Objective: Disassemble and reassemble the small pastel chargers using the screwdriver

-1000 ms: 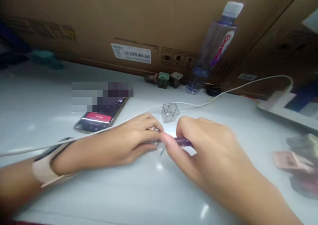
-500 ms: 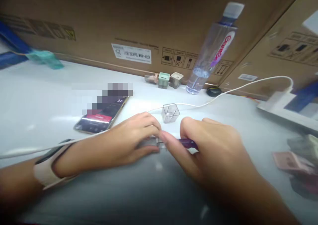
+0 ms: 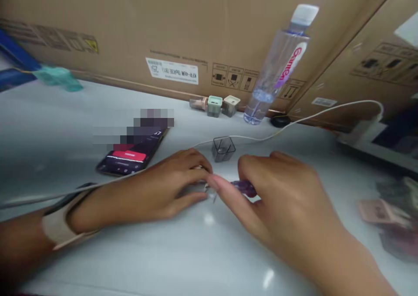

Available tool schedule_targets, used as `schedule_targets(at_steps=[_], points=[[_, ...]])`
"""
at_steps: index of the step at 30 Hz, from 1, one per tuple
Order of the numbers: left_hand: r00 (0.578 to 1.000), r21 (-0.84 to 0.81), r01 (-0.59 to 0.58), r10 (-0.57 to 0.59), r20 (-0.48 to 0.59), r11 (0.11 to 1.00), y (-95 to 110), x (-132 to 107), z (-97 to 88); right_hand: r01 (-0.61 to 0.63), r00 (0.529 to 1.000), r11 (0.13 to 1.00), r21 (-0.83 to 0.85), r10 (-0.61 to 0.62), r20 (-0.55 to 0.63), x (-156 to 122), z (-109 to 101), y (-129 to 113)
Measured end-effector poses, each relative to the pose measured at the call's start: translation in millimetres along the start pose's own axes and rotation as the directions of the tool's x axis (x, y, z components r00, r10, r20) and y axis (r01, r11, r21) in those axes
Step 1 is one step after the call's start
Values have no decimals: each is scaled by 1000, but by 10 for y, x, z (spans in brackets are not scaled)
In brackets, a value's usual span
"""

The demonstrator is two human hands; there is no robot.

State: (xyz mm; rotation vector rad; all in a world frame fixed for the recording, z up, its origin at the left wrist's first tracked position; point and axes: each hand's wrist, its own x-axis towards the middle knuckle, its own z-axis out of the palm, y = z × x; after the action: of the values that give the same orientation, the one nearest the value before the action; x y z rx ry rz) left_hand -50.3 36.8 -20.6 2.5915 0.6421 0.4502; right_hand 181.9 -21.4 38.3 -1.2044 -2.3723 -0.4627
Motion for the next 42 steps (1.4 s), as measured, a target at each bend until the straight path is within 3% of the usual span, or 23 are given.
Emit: schedule_targets(at_steps=[7, 9, 15, 18, 21, 23, 29, 35, 42], points=[[1000, 5, -13, 13, -9, 1000, -1, 7, 2, -138, 986, 936, 325, 98, 138, -12, -8, -30], [1000, 8, -11, 11, -4, 1000, -4, 8, 2, -117, 990, 950, 288, 88, 112, -17, 5, -30], [1000, 13, -10, 10, -19, 1000, 8, 2, -2, -56, 997, 998, -33, 54, -49, -35, 58, 10], [1000, 15, -17, 17, -17, 1000, 1, 0, 7, -114, 993, 985, 128, 113, 14, -59, 64, 16], [1000, 17, -6, 7, -23, 1000, -1, -2, 9, -190, 981, 915, 355, 164, 103, -69, 62, 7], [1000, 25, 0, 0, -14, 1000, 7, -3, 2, -213, 976, 891, 400, 178, 123, -58, 63, -1], [1000, 44, 3, -2, -17, 999, 24, -5, -10, -194, 981, 891, 410, 169, 97, -27, 71, -24], [1000, 50, -12, 13, -18, 999, 24, -3, -21, -261, 965, 892, 369, 252, 72, -78, 62, -32], [998, 69, -28, 31, -48, 997, -11, -21, 20, -207, 977, 926, 315, 211, 21, -52, 70, 5]])
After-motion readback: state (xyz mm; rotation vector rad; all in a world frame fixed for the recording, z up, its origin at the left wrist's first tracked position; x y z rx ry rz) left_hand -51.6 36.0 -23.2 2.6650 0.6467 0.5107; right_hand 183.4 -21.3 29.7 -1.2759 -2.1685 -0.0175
